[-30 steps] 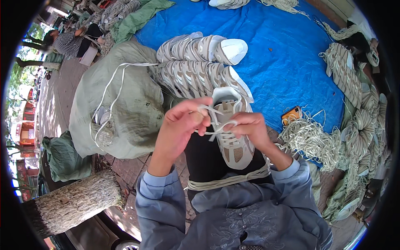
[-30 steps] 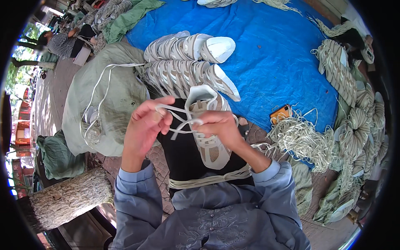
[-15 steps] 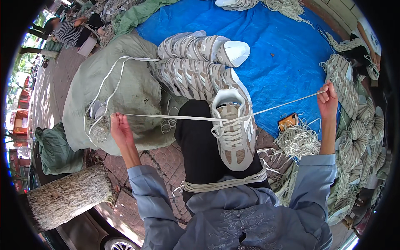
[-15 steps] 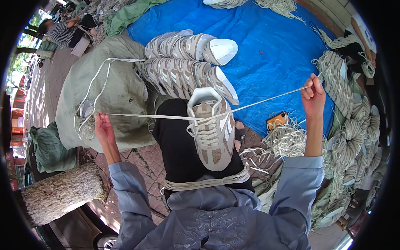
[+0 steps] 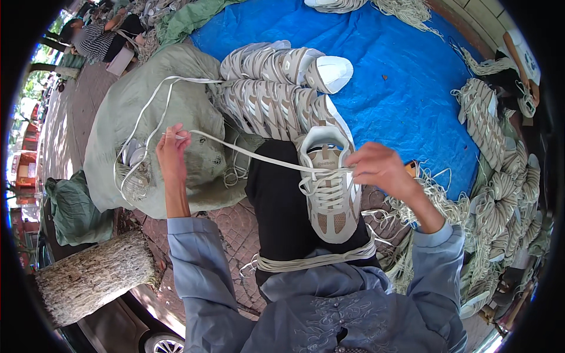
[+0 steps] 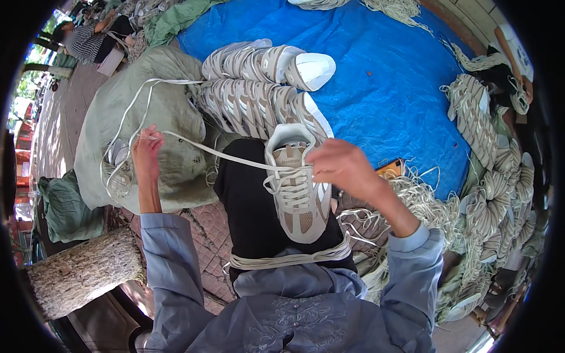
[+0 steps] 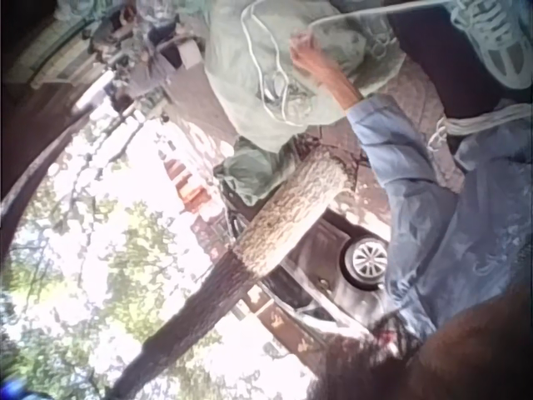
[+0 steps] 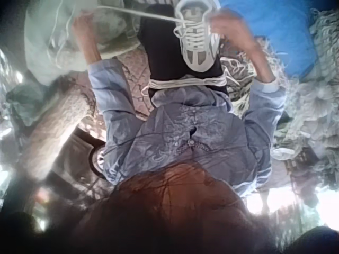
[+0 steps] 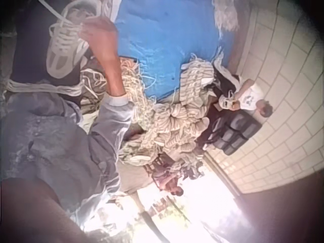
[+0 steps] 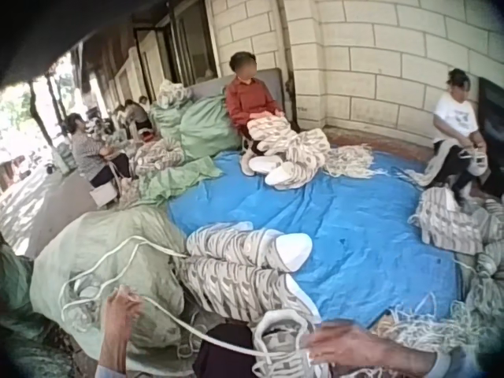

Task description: The person threads white shoelaces through the eyelets of a white sneaker, pulling the laces tight and arranging them. After finishing one shoe, they place it on a stack of similar shoes and pick up another to continue the process.

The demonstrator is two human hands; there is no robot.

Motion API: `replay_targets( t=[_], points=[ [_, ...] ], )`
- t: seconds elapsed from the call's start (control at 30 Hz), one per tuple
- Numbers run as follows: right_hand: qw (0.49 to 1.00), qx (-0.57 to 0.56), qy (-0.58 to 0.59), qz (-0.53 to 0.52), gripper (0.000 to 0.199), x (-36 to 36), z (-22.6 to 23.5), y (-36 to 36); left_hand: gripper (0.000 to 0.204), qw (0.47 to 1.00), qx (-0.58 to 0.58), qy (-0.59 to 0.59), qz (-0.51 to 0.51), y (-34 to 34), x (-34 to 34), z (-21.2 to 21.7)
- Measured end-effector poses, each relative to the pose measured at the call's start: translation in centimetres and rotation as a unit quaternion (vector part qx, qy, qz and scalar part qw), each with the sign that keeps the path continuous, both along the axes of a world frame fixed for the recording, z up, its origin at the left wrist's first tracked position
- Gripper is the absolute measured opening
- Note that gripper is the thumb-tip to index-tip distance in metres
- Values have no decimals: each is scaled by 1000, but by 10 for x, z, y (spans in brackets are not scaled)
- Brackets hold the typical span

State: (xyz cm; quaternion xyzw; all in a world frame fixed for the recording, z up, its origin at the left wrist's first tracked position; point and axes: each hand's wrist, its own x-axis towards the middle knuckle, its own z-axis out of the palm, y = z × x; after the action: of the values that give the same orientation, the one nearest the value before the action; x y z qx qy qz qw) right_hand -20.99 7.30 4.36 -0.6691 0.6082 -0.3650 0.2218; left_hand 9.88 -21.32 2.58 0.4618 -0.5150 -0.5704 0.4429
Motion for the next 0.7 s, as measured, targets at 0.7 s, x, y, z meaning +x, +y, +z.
replay_targets(
  t=[0.7],
  points=[
    [926,66,-362,-85,9,-12,-25,20,17,985,14,-91,-147,65,-51,12]
  ],
)
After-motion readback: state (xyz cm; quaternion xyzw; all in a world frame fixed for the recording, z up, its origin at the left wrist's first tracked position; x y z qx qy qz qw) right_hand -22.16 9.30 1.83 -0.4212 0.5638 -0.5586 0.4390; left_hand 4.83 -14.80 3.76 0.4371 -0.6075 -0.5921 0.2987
